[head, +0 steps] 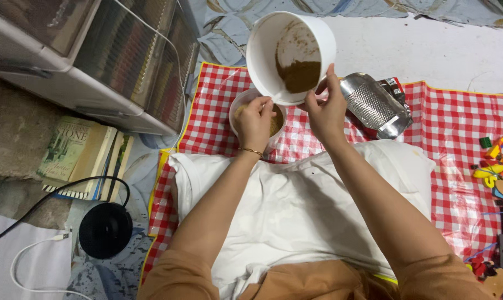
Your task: The person grates a brown substance into a white bowl using a metal grater, then mixes the contents by hand. They transfer the grated powder from the bowl into a clear plastic container using a white plastic spoon.
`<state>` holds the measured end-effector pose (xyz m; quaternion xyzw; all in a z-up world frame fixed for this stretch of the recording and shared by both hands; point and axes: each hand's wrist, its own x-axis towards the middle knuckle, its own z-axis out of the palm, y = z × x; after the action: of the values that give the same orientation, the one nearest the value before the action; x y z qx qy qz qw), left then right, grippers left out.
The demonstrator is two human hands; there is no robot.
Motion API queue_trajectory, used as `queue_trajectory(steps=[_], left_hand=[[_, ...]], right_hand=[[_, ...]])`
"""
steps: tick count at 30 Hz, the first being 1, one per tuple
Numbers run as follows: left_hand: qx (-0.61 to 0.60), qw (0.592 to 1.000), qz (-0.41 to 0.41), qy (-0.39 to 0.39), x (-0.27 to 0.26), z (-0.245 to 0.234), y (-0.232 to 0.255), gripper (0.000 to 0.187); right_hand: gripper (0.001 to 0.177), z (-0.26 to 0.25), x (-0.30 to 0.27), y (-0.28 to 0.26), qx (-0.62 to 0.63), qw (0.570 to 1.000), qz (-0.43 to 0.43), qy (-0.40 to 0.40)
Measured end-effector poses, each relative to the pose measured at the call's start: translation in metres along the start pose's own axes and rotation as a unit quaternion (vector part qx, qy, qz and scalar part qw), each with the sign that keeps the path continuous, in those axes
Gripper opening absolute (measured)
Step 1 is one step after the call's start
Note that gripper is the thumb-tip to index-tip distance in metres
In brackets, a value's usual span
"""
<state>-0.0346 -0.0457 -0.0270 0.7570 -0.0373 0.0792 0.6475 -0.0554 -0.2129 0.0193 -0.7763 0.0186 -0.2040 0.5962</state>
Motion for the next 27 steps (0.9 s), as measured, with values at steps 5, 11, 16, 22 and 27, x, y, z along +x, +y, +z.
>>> queue_trajectory(steps=[5,11,16,22,27], left_hand=[[-0.149,0.985,-0.087,-0.026,-0.002,0.01,-0.019,0.027],[-0.333,0.918,-0.212,-0.025,0.012,0.007,-0.034,0.025],[-0.339,0.918,-0.201,-0.034,0.02,-0.02,-0.031,0.024],[-0.31,0.933,-0.179,-0.024,0.021,-0.077,-0.016,0.025],[-0.265,0.949,-0.172,-0.016,0.011,-0.123,-0.004,0.025]], right_hand=[[0.063,0.0,-0.008,0.002,0.023,1.0,-0.009,0.006],[0.065,-0.001,-0.013,-0.003,-0.008,1.0,-0.03,-0.003],[0.028,0.001,-0.008,-0.014,0.058,0.998,-0.001,-0.002],[0.019,0.0,-0.003,-0.018,0.117,0.992,0.016,-0.032],[0.02,-0.002,0.002,-0.013,0.125,0.991,0.013,-0.039]])
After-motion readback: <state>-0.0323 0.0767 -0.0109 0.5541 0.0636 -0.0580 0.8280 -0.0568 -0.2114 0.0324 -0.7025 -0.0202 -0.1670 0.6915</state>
